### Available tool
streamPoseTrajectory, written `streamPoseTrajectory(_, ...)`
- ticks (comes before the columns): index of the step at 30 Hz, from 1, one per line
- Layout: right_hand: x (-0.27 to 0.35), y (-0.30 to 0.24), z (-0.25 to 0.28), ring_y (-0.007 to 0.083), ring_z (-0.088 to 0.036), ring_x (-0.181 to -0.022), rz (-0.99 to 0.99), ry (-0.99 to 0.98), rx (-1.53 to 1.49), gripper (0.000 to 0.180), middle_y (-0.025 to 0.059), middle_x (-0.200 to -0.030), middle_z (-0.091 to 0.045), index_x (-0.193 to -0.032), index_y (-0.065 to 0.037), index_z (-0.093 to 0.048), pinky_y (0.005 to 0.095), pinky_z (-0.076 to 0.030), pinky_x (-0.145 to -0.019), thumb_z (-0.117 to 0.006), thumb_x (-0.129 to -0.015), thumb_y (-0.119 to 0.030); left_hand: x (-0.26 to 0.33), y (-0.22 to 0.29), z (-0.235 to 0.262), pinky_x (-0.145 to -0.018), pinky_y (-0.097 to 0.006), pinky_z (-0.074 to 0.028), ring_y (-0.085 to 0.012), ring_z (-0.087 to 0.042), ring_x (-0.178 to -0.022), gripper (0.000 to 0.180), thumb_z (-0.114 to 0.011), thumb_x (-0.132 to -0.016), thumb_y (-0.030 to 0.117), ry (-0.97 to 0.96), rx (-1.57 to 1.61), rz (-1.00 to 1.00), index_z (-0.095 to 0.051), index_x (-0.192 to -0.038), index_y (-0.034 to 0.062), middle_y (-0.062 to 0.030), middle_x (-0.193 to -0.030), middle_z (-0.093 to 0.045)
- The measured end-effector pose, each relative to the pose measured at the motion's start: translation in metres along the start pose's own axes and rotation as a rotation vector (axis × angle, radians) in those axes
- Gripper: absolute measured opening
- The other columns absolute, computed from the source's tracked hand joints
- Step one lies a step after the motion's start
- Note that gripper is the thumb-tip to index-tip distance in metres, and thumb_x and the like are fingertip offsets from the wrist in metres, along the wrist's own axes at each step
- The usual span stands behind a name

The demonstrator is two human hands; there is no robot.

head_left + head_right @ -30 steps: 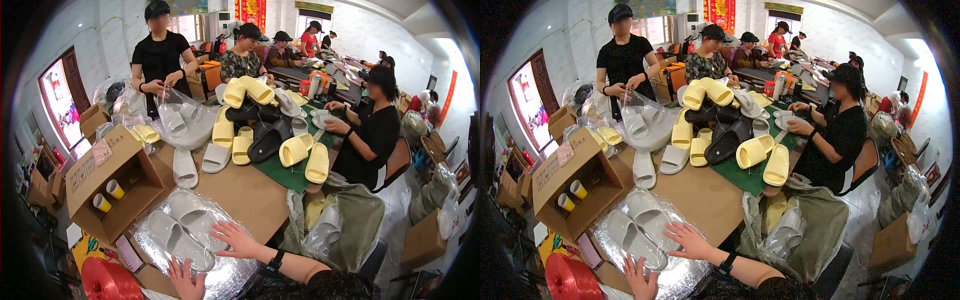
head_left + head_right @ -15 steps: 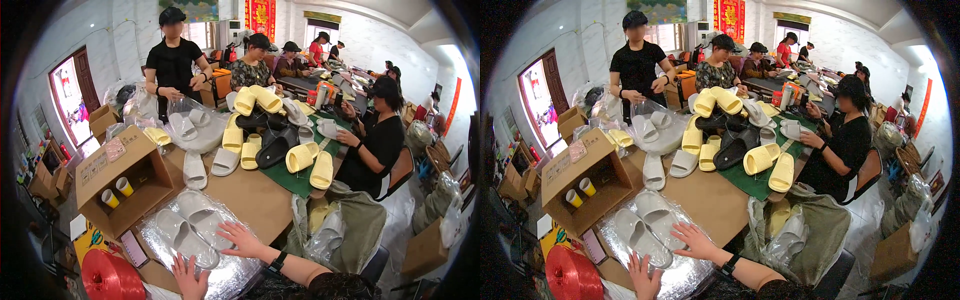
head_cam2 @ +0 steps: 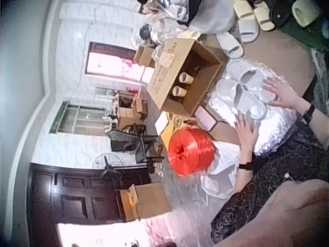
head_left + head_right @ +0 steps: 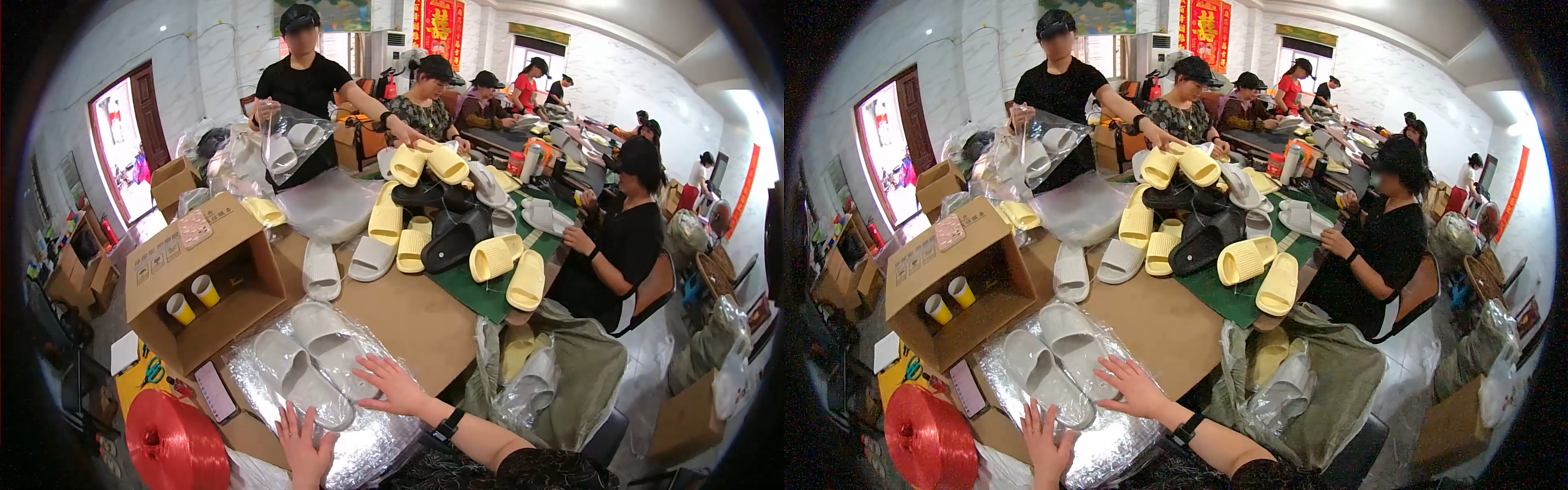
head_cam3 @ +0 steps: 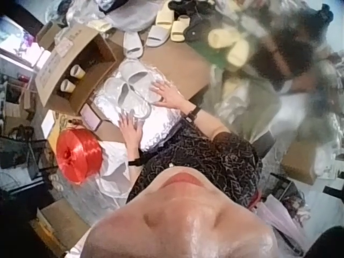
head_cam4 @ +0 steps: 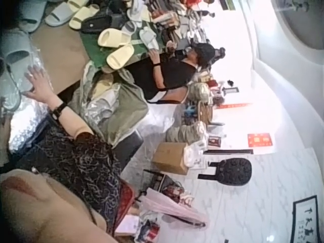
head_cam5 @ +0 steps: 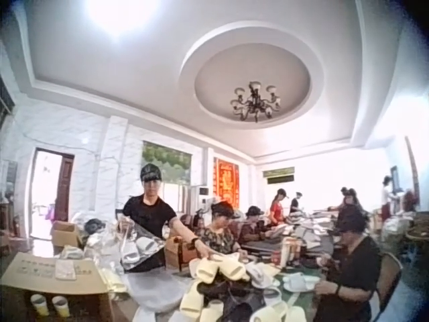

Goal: The recorder is packing finished sandals into plastic bags in a manufacturing facility.

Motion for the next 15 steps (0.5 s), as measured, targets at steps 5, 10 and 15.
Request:
streamPoseTrajectory(5, 0.0012, 0.0016, 0.0022, 0.0354, -0.029, -0.146, -0.008, -0.002, -0.009, 0.072, 0.0119, -0.159, -0.033, -0.148, -0.014, -0.044, 0.0525, -0.025, -0.118, -0.059, -0.092, -0.056, -0.0013, -0.0012, -0.0037, -0.115, -0.063, -0.019, -0.0461, -0.024, -0.146, 0.066, -0.071, -0.082, 0.046, 0.018, 0.014, -0.004, -0.057, -0.137, 0.0129, -0.0238, -0.158, -0.03)
streamPoseTrajectory(10, 0.0008, 0.0021, 0.0001, 0.0352, -0.029, -0.146, -0.004, 0.004, -0.015, 0.072, 0.0114, -0.159, -0.033, -0.148, -0.014, -0.043, 0.053, -0.025, -0.117, -0.06, -0.092, -0.056, -0.0005, 0.0004, -0.0014, -0.116, -0.062, -0.018, -0.0458, -0.024, -0.147, 0.066, -0.07, -0.083, 0.047, 0.01, 0.015, 0.01, -0.057, -0.138, 0.0129, -0.0233, -0.159, -0.029)
streamPoseTrajectory(15, 0.0004, 0.0018, 0.003, 0.0351, -0.029, -0.146, -0.006, 0.005, -0.024, 0.072, 0.0112, -0.159, -0.033, -0.148, -0.014, -0.044, 0.0527, -0.025, -0.117, -0.06, -0.092, -0.056, -0.002, 0.0024, -0.0011, -0.116, -0.061, -0.017, -0.0458, -0.023, -0.147, 0.066, -0.07, -0.084, 0.047, -0.006, 0.006, 0.016, -0.056, -0.138, 0.013, -0.0234, -0.159, -0.029)
Point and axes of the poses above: each hand's wrist, its own x-axis away from the middle knuckle, its own z-axis out of the back of the hand, y = z × x, the point moved 6 cm from there along -x, towards the middle knuckle
